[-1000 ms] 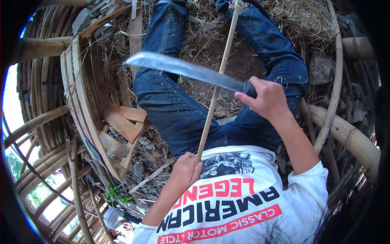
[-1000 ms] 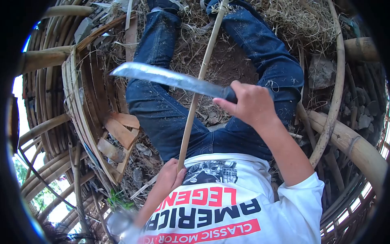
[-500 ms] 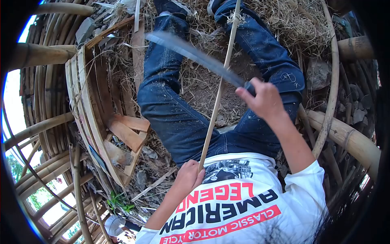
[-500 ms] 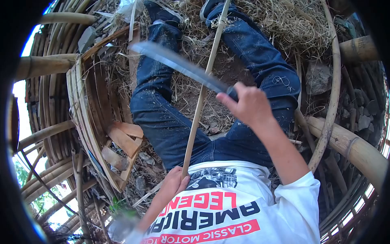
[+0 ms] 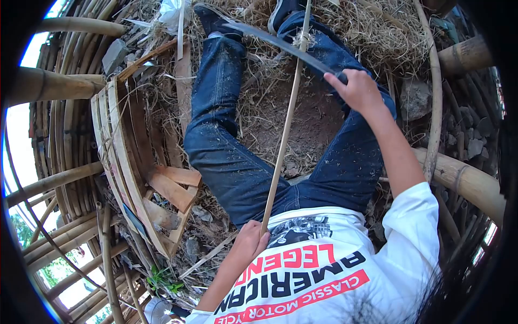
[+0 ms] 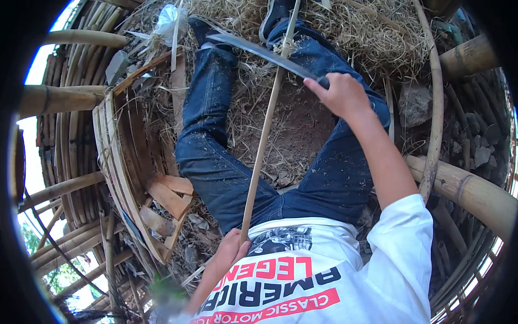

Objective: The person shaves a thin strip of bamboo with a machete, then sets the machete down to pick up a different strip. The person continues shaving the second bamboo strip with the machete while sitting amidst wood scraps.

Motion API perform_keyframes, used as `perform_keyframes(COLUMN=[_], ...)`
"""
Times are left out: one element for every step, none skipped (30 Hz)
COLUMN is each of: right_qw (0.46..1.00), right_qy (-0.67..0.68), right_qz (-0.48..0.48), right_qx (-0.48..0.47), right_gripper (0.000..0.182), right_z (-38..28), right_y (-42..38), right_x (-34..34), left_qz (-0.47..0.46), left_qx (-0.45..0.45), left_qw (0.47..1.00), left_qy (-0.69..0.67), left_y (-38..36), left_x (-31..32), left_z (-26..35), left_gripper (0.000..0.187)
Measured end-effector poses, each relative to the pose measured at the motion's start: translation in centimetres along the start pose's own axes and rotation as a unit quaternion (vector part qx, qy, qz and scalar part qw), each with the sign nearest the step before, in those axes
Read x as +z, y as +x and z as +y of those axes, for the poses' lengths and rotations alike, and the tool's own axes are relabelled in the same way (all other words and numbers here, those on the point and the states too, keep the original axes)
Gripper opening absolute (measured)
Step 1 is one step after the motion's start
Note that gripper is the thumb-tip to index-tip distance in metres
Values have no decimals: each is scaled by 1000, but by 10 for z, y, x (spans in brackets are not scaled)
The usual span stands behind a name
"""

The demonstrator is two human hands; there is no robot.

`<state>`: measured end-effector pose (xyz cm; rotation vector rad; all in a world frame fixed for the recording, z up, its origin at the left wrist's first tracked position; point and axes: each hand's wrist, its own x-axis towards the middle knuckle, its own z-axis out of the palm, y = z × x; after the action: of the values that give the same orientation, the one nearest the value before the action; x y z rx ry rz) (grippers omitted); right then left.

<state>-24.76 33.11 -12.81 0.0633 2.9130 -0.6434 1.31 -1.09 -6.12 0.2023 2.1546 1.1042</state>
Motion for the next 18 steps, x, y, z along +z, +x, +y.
perform_keyframes(right_qw=[1000,999,999,998,997,998,999,998,997,993,990,986,986,983,980,980,979,976], right_qy=[-14,-27,-28,-39,-50,-36,-5,25,56,96,121,148,149,169,188,188,194,199], right_qz=[14,28,33,43,53,50,50,47,53,70,72,73,67,66,64,57,54,52], right_qx=[-9,-18,-18,-19,-20,-2,13,27,29,19,23,25,14,3,-9,-23,-44,-65], right_gripper=[67,68,68,68,68,68,67,66,63,59,56,53,53,51,48,48,48,48], right_z=[2,2,2,0,-1,-5,-8,-10,-16,-20,-25,-32,-37,-40,-45,-49,-54,-59], right_y=[6,8,7,4,0,-7,-13,-21,-31,-41,-53,-63,-73,-82,-91,-99,-107,-114], right_x=[-2,-3,-2,2,6,9,15,22,31,42,48,53,56,59,60,61,61,61], left_qz=[3,14,25,28,40,52,55,71,88,114,135,156,172,194,188,182,196,210], left_qx=[2,-3,-6,-2,3,6,7,-1,-12,-39,-61,-83,-80,-74,-80,-86,-94,-100], left_qw=[1000,1000,999,999,998,997,997,995,993,988,982,975,971,966,967,967,970,968], left_qy=[2,11,19,20,39,57,55,67,78,91,114,137,144,156,155,153,105,99], left_y=[0,0,1,0,0,1,2,1,0,2,1,-1,-2,-4,-6,-8,-10,-11], left_x=[0,0,0,1,2,2,2,1,1,-2,-4,-9,-17,-25,-34,-44,-47,-50], left_z=[0,-1,-1,-3,-4,-5,-4,-1,4,15,15,13,12,9,10,14,15,17], left_gripper=[23,22,21,21,20,19,19,19,18,19,21,23,25,27,29,31,34,34])
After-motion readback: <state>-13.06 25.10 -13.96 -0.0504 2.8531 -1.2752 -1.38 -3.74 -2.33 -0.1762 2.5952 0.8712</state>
